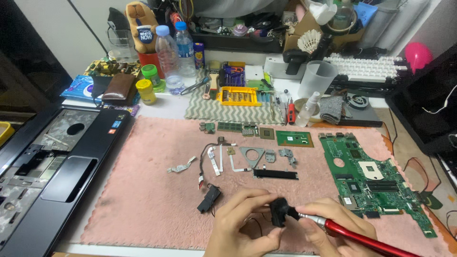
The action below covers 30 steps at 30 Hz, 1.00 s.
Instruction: The person uses a red-handled brush to clean dust from several small laptop components laid out on a pink cloth. They brush a white ribbon cable, a black power adapter, and other connectors, then place each item back on the cloth.
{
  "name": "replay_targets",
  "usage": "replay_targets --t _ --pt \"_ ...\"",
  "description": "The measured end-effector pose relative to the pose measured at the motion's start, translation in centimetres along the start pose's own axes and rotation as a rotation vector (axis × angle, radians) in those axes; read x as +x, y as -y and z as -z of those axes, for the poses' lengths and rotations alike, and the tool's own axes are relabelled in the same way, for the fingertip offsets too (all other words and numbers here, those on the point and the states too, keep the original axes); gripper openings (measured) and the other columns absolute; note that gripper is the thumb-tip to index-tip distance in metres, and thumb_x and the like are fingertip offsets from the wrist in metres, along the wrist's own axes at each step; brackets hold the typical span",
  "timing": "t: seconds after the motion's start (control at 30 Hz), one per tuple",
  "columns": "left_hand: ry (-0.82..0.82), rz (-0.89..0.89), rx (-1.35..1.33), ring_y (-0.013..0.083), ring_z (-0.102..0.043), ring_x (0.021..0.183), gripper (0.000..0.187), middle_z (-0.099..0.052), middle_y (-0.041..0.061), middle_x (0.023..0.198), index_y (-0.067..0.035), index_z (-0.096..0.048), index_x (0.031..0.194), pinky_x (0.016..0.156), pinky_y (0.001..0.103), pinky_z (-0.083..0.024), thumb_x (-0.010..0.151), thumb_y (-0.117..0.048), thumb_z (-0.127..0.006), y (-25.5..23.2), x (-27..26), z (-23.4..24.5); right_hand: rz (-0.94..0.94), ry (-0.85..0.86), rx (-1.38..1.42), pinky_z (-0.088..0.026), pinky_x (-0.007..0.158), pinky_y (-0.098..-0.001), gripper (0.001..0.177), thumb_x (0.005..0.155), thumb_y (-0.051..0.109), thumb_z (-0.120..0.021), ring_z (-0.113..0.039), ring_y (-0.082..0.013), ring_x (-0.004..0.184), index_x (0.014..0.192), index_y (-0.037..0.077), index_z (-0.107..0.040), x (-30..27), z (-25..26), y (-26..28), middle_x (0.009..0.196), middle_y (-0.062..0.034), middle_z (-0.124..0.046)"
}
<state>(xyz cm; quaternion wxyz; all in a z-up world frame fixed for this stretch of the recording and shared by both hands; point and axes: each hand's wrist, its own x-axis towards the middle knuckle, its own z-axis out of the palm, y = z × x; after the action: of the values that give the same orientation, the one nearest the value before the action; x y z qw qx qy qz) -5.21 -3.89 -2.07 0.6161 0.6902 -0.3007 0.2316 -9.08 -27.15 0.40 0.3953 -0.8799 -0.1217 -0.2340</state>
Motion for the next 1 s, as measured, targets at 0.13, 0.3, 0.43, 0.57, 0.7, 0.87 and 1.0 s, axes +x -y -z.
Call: replay_targets --t 0.13,0.3,0.43,0.57,0.7,0.87,1.0 --pt "0.026 -0.006 0.051 0.0223 -0.086 0.111 0.051 -0.082 0.013 0.125 -0.01 -0.084 0.131 0.1 0.029 -0.065 0.08 -0.01 -0.085 0.4 -0.3 -0.1 -0.036 0.018 0.08 -0.041 0.048 -0.0234 0.01 0.089 0.031 -0.083 -0.055 -0.007 0.046 0.091 0.027 -0.093 0.0 -0.4 0.7 0.07 0.0077 -0.087" --pt "0.094 -0.01 0.009 0.0248 -0.082 0.118 0.047 -0.078 0.015 0.133 -0.008 -0.079 0.139 0.105 0.033 -0.065 0.096 -0.024 -0.086 1.3 -0.7 0.2 -0.112 0.079 0.013 -0.049 0.056 -0.0234 0.014 0.093 0.039 -0.085 -0.073 -0.0074 0.057 0.097 0.031 -0.095 -0.2 0.1 -0.6 0.085 0.009 -0.09" --pt "0.08 0.025 0.01 0.0232 -0.082 0.12 0.05 -0.078 0.014 0.135 -0.009 -0.08 0.141 0.11 0.032 -0.062 0.092 -0.012 -0.09 0.5 -0.3 0.1 -0.173 -0.006 -0.08 -0.043 0.055 -0.0255 0.022 0.096 0.043 -0.077 -0.054 -0.0099 0.047 0.098 0.03 -0.095 0.5 0.2 1.2 0.083 0.0137 -0.093" --pt "0.115 -0.024 0.034 0.0291 -0.082 0.122 0.056 -0.076 0.018 0.136 -0.005 -0.078 0.141 0.111 0.036 -0.062 0.086 -0.003 -0.082 0.6 -0.3 0.0 -0.049 0.149 0.089 -0.05 0.066 -0.0226 0.011 0.101 0.027 -0.079 -0.065 -0.0073 0.064 0.094 0.021 -0.086 0.9 0.7 1.9 0.083 0.0071 -0.078" --pt "0.123 -0.013 0.023 0.031 -0.078 0.124 0.047 -0.073 0.019 0.138 -0.002 -0.074 0.146 0.112 0.039 -0.062 0.101 -0.01 -0.083 0.2 -0.3 0.3 -0.133 0.086 0.015 -0.048 0.065 -0.0272 0.024 0.099 0.037 -0.075 -0.068 -0.0119 0.063 0.098 0.019 -0.092 2.2 1.3 2.6 0.082 0.0033 -0.087" --pt "0.182 0.029 0.019 0.029 -0.077 0.127 0.053 -0.07 0.018 0.144 -0.002 -0.072 0.151 0.117 0.037 -0.06 0.1 -0.006 -0.084 0.0 -0.3 0.3 -0.099 0.077 0.034 -0.06 0.083 -0.0247 0.02 0.1 0.027 -0.076 -0.084 -0.0095 0.086 0.103 0.013 -0.089 1.7 1.3 1.3 0.097 -0.0004 -0.091" --pt "0.137 0.015 -0.011 0.0311 -0.078 0.124 0.052 -0.072 0.019 0.139 -0.002 -0.071 0.149 0.113 0.04 -0.063 0.099 -0.007 -0.084 -0.1 -0.1 0.3 -0.089 0.155 -0.013 -0.062 0.078 -0.027 0.024 0.1 0.037 -0.075 -0.088 -0.0104 0.081 0.105 0.021 -0.093 2.2 1.8 2.1 0.093 0.0037 -0.095"
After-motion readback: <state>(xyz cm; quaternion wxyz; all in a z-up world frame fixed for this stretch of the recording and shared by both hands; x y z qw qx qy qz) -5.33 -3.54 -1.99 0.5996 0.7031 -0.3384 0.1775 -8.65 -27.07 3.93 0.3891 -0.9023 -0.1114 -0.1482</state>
